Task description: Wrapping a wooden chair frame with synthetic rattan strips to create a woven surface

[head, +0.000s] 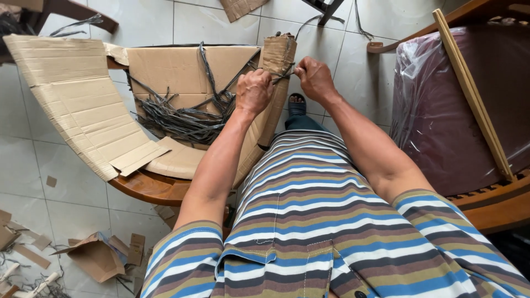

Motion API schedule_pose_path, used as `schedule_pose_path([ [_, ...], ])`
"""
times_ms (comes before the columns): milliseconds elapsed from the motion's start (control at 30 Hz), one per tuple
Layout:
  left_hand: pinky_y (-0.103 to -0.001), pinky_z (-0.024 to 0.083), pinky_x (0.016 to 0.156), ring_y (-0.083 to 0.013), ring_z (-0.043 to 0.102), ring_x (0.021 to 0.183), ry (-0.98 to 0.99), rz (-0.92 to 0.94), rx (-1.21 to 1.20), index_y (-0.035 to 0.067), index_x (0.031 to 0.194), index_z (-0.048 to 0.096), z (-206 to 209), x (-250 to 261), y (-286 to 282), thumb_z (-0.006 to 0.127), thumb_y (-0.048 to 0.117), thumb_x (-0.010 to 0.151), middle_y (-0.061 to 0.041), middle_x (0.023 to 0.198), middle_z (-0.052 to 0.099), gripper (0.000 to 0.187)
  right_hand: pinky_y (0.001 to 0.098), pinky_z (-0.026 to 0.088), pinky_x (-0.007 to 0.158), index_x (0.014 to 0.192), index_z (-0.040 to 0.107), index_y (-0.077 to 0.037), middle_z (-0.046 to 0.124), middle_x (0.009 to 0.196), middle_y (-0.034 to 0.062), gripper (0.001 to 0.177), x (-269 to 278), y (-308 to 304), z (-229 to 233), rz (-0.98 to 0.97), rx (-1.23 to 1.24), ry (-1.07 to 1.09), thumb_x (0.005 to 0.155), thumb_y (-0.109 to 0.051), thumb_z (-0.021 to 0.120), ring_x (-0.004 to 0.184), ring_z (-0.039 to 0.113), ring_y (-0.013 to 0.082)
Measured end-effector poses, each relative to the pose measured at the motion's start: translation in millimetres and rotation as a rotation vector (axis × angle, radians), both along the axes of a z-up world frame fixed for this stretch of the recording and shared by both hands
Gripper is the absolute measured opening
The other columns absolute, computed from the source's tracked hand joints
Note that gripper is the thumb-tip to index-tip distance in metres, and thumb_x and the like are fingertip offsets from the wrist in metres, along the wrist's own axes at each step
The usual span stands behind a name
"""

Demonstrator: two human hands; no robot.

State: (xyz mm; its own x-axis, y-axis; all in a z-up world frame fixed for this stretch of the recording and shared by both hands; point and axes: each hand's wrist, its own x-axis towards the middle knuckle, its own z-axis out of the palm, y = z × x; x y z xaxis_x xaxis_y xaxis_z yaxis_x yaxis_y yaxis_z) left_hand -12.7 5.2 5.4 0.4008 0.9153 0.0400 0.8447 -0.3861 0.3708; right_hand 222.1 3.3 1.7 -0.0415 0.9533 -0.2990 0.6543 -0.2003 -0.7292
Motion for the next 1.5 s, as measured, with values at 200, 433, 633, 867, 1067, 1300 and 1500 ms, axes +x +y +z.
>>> schedule_pose_path([
  [200,-0.04,0.047,0.058,-0.022,0.068,0.069,-0.458,0.144,-0.28,0.013,0.083,0.076,31,0,3,0.072,0.019,0.088,-0.005,0.081,0.073,0.009,0.0414,0.044,0.07,0.092,0.058,-0.014,0.062,0.084,0.0019,0.022,6,-13,27,0.02,-0.148,0.105,0.109,-0.028,0.059,0.079,0.057,0.0188],
  [433,-0.023,0.045,0.06,-0.0072,0.053,0.067,-1.189,0.538,-0.842,0.01,0.088,0.069,38,27,-5,0.071,0.013,0.094,0.0,0.074,0.06,0.007,0.0372,0.046,0.068,0.093,0.061,-0.015,0.065,0.083,0.0011,0.02,-7,-24,30,-0.053,-0.219,0.175,0.107,-0.03,0.058,0.076,0.059,0.0156],
  [633,-0.021,0.043,0.06,-0.0088,0.054,0.065,-1.349,0.643,-0.931,0.01,0.088,0.069,43,37,-3,0.071,0.013,0.092,-0.003,0.072,0.064,0.005,0.0359,0.047,0.068,0.093,0.061,-0.016,0.066,0.081,0.0005,0.02,-4,-22,29,-0.064,-0.224,0.203,0.105,-0.032,0.058,0.074,0.059,0.0141],
  [867,-0.019,0.045,0.061,-0.009,0.062,0.071,-1.38,0.633,-0.946,0.009,0.095,0.07,41,34,-2,0.071,0.016,0.094,-0.002,0.088,0.068,0.007,0.0393,0.044,0.069,0.092,0.059,-0.016,0.064,0.082,0.0003,0.021,-3,-22,19,-0.06,-0.131,0.134,0.108,-0.029,0.056,0.076,0.058,0.0167],
  [1067,-0.025,0.047,0.066,-0.0086,0.061,0.069,-1.225,0.687,-0.907,0.016,0.082,0.062,38,26,-5,0.07,0.022,0.091,0.002,0.075,0.061,0.014,0.0403,0.043,0.066,0.089,0.058,-0.016,0.063,0.081,0.0005,0.023,-1,-18,19,-0.067,-0.093,0.084,0.108,-0.029,0.06,0.075,0.056,0.0179],
  [1300,-0.017,0.058,0.059,-0.0099,0.071,0.068,-1.227,0.847,-0.845,0.007,0.087,0.071,29,32,-6,0.073,0.02,0.086,-0.007,0.082,0.074,0.013,0.0433,0.054,0.071,0.096,0.07,-0.014,0.07,0.075,0.0073,0.026,10,-27,-15,-0.12,-0.082,0.172,0.11,-0.035,0.065,0.079,0.069,0.0286],
  [1500,-0.016,0.058,0.059,-0.0093,0.073,0.067,-1.166,0.797,-0.859,0.007,0.084,0.073,12,25,-4,0.076,0.02,0.084,-0.007,0.079,0.075,0.013,0.0431,0.054,0.071,0.095,0.07,-0.015,0.07,0.074,0.0063,0.026,9,-24,-7,-0.141,-0.07,0.148,0.11,-0.036,0.065,0.078,0.07,0.028],
])
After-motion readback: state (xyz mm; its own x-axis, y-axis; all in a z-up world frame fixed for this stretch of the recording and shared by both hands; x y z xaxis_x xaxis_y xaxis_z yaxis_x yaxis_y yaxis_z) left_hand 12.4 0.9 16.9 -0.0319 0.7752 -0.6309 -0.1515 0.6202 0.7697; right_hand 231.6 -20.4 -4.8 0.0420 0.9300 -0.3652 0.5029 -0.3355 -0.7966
